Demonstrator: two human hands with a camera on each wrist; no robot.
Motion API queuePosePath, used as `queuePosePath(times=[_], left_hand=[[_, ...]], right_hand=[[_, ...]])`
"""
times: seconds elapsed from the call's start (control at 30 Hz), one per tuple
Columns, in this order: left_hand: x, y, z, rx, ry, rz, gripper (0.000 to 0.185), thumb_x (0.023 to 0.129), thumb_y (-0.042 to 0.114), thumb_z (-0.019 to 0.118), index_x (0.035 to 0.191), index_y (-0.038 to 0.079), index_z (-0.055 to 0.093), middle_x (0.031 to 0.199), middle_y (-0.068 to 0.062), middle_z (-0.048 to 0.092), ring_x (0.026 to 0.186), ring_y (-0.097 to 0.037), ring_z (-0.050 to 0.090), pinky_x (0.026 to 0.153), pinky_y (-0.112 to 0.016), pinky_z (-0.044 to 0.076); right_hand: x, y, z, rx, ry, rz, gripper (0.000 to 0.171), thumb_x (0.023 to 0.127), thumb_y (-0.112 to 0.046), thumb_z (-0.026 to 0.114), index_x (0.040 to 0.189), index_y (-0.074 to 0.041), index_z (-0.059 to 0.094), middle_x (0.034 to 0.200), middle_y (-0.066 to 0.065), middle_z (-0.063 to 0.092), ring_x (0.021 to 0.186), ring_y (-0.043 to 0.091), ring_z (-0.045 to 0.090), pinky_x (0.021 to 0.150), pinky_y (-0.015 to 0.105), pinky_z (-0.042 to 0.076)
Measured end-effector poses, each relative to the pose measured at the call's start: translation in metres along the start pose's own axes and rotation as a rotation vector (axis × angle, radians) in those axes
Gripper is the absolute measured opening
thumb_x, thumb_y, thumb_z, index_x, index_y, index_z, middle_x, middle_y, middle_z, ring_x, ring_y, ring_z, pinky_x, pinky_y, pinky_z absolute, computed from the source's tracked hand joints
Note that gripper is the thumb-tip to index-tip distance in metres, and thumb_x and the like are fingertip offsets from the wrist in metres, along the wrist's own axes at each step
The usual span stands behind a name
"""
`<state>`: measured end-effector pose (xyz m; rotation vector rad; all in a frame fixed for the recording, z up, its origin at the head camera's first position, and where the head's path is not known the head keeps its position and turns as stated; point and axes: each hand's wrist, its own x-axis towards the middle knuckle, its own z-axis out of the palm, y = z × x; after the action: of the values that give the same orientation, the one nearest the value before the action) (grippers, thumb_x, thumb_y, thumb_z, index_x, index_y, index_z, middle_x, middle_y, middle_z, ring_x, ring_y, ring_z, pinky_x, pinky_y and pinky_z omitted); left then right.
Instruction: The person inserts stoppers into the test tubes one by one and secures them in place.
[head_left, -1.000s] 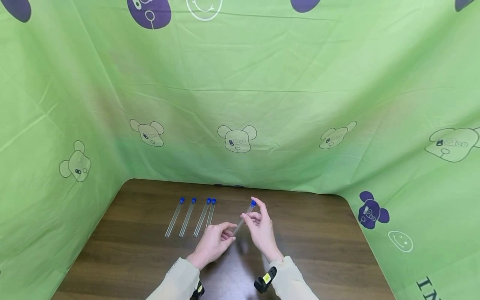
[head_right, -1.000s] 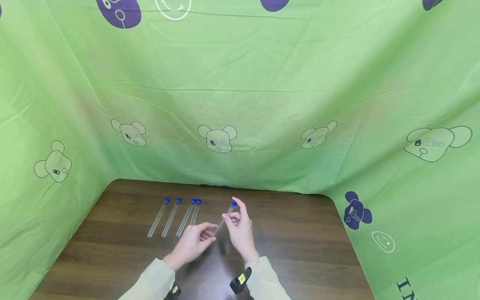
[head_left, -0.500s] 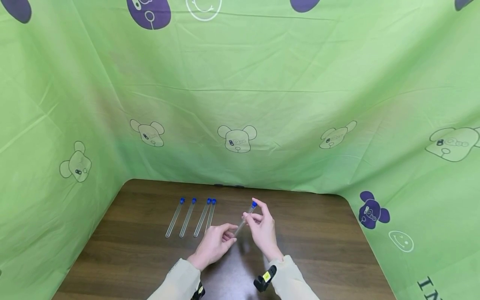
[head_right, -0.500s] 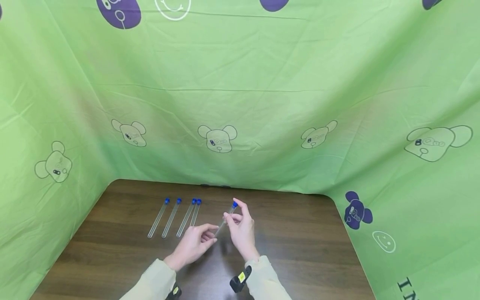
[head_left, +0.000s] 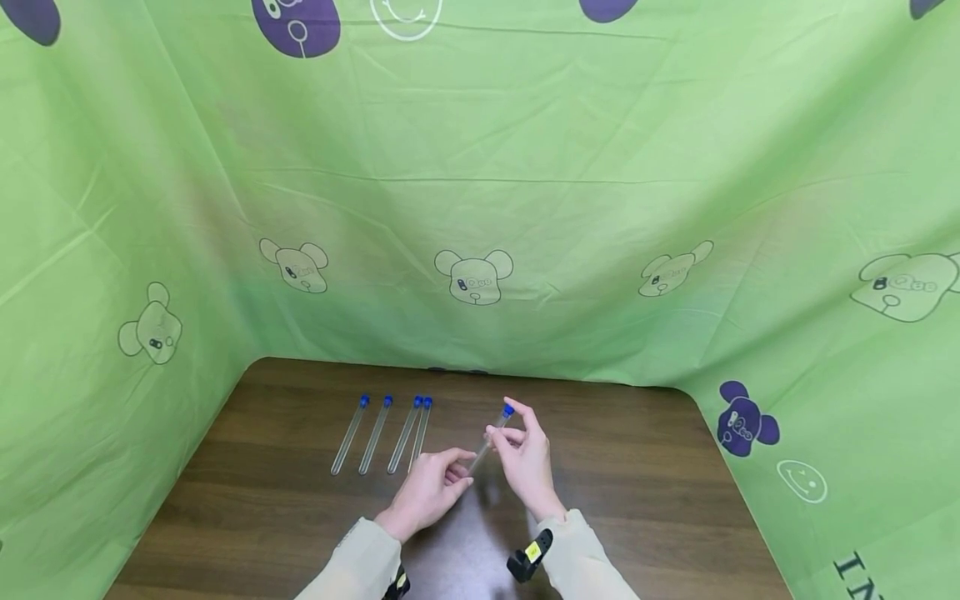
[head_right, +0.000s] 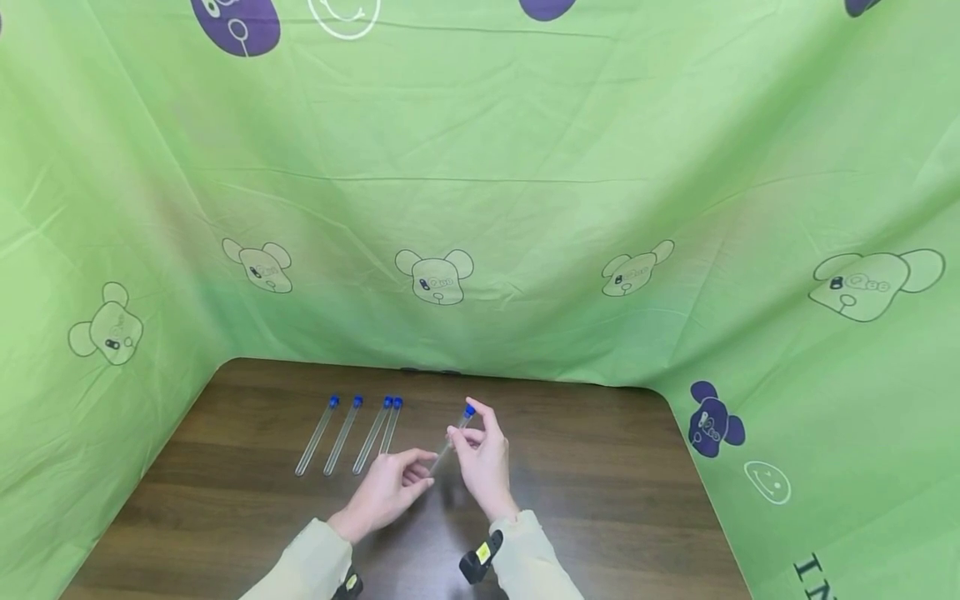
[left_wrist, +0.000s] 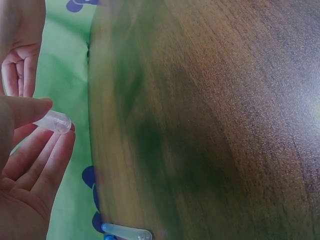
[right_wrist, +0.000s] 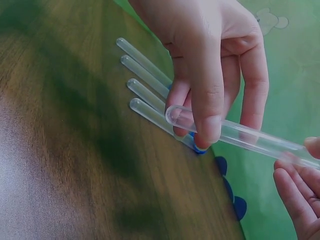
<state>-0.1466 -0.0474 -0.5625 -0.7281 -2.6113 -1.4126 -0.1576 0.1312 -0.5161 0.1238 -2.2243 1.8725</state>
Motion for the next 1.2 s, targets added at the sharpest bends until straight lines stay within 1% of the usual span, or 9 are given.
queuePosePath(times=[0.07,0.13,0.3,0.4,0.83,1.07,1.13,1.2], left_hand=[[0.0,0.0,0.001,-0.001,0.0,-0.001,0.03,0.089,0.002,0.077,0.119,0.003,0.071,0.086,0.001,0.074,0.077,-0.003,0.067,0.069,-0.02,0.056],[0.0,0.0,0.001,-0.005,-0.002,-0.005,0.03,0.09,0.002,0.076,0.119,0.003,0.071,0.086,0.002,0.074,0.077,-0.003,0.067,0.069,-0.02,0.056],[-0.001,0.0,0.003,-0.022,-0.003,-0.008,0.03,0.09,0.001,0.076,0.119,0.003,0.07,0.086,0.003,0.074,0.076,-0.002,0.067,0.069,-0.02,0.056],[-0.002,0.0,0.003,-0.022,0.003,0.0,0.03,0.089,0.001,0.076,0.118,0.003,0.07,0.086,0.004,0.074,0.076,-0.002,0.067,0.069,-0.02,0.056],[-0.003,-0.004,0.004,-0.003,-0.003,0.014,0.03,0.088,0.002,0.077,0.118,0.003,0.071,0.086,0.004,0.074,0.075,-0.001,0.066,0.068,-0.019,0.055],[-0.003,-0.004,0.004,-0.017,-0.01,-0.002,0.03,0.089,0.002,0.076,0.119,0.003,0.071,0.086,0.005,0.074,0.075,0.0,0.065,0.069,-0.019,0.055],[-0.003,-0.003,0.004,-0.02,-0.011,0.0,0.03,0.089,0.001,0.076,0.118,0.003,0.071,0.086,0.005,0.074,0.075,-0.001,0.066,0.068,-0.019,0.055],[-0.003,-0.003,0.004,-0.021,-0.013,-0.003,0.031,0.088,0.0,0.077,0.118,0.003,0.071,0.086,0.004,0.074,0.075,-0.001,0.066,0.068,-0.019,0.055]], right_hand=[[0.003,0.01,0.0,-0.001,0.006,0.008,0.053,0.094,0.007,0.068,0.142,-0.008,0.052,0.09,0.019,0.075,0.078,0.038,0.073,0.067,0.029,0.059],[0.004,0.014,0.0,0.0,0.01,0.009,0.052,0.094,0.005,0.069,0.141,-0.011,0.054,0.09,0.016,0.076,0.078,0.034,0.074,0.069,0.033,0.06],[0.004,0.016,0.0,0.019,0.008,0.005,0.05,0.094,0.003,0.071,0.139,-0.014,0.057,0.088,0.014,0.076,0.078,0.031,0.074,0.073,0.05,0.06],[0.003,0.016,0.0,0.019,0.003,0.004,0.049,0.094,0.002,0.071,0.138,-0.014,0.057,0.087,0.014,0.076,0.077,0.031,0.074,0.074,0.054,0.058],[0.003,0.019,-0.002,0.025,-0.009,0.0,0.047,0.094,0.003,0.071,0.137,-0.01,0.058,0.087,0.016,0.075,0.077,0.034,0.074,0.073,0.05,0.059],[0.003,0.019,-0.001,0.035,-0.01,0.012,0.047,0.094,0.002,0.071,0.137,-0.012,0.058,0.087,0.016,0.075,0.078,0.032,0.074,0.074,0.053,0.058],[0.003,0.02,-0.001,0.031,-0.008,0.018,0.048,0.094,0.002,0.071,0.138,-0.012,0.058,0.087,0.016,0.075,0.077,0.032,0.074,0.074,0.052,0.059],[0.003,0.021,-0.001,0.034,-0.005,0.02,0.049,0.093,0.003,0.071,0.138,-0.011,0.058,0.087,0.017,0.075,0.077,0.033,0.074,0.072,0.048,0.06]])
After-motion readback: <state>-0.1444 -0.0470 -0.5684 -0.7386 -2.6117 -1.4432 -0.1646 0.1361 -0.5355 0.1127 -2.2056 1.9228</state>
